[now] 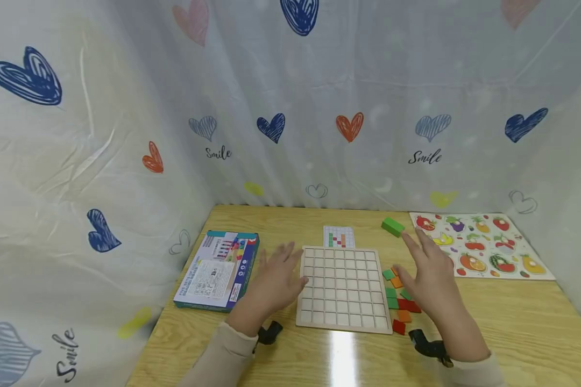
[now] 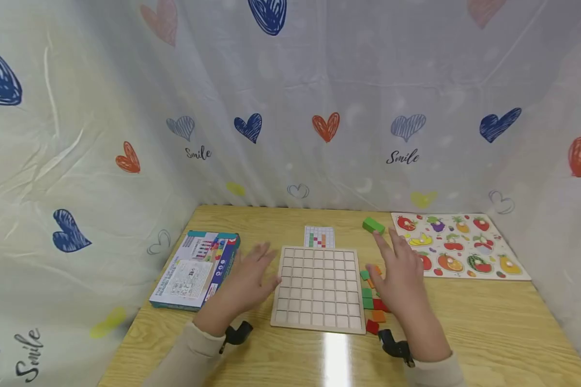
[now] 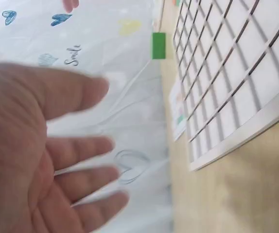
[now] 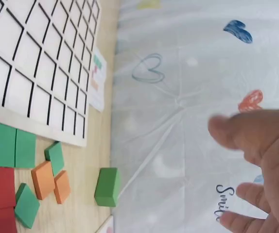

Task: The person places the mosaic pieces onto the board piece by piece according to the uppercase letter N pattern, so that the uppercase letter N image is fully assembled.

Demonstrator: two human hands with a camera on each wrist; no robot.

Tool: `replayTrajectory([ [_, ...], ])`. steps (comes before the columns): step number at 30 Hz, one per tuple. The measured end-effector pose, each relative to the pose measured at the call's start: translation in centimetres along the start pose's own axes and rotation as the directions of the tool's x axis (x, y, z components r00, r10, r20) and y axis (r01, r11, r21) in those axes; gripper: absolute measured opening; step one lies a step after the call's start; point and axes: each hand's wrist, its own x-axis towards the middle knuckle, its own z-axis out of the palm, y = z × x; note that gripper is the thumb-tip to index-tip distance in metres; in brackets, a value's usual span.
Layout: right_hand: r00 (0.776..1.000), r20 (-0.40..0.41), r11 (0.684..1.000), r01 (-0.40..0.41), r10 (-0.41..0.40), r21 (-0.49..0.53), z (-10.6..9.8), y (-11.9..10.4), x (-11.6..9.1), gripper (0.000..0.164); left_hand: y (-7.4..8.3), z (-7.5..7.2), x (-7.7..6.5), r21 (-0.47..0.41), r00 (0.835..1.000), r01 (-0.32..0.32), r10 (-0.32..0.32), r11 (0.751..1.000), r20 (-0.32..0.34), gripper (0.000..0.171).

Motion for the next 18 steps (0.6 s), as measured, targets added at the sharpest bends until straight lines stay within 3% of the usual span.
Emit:
replayTrajectory([
  [3,0.998,-0.058,0.999,0.034,-0.032,0.026,0.0,0.6,0.2,0.068,-0.2,1.8,0.0,-0.084,0.988,-0.060,0.071,0.995,0.138,0.070],
  [7,1.000,-0.012,0.999,0.009,-0.008,0.042,0.3,1.6,0.3,0.054,-0.8,4.6,-0.4,-0.098,0.965,-0.084,0.105,0.992,0.241,0.079],
  [12,0.986,0.138,0.995,-0.101,0.097,0.024,1.1,2.9,-0.2,0.048,-1.3,6.0,-1.1,-0.094,0.960,-0.036,0.060,0.995,0.273,0.082],
  [18,0.911,0.330,0.963,-0.267,0.248,0.013,2.8,4.5,-0.8,0.045,-1.5,5.9,-1.5,-0.137,0.964,0.016,0.021,0.990,0.265,0.093],
])
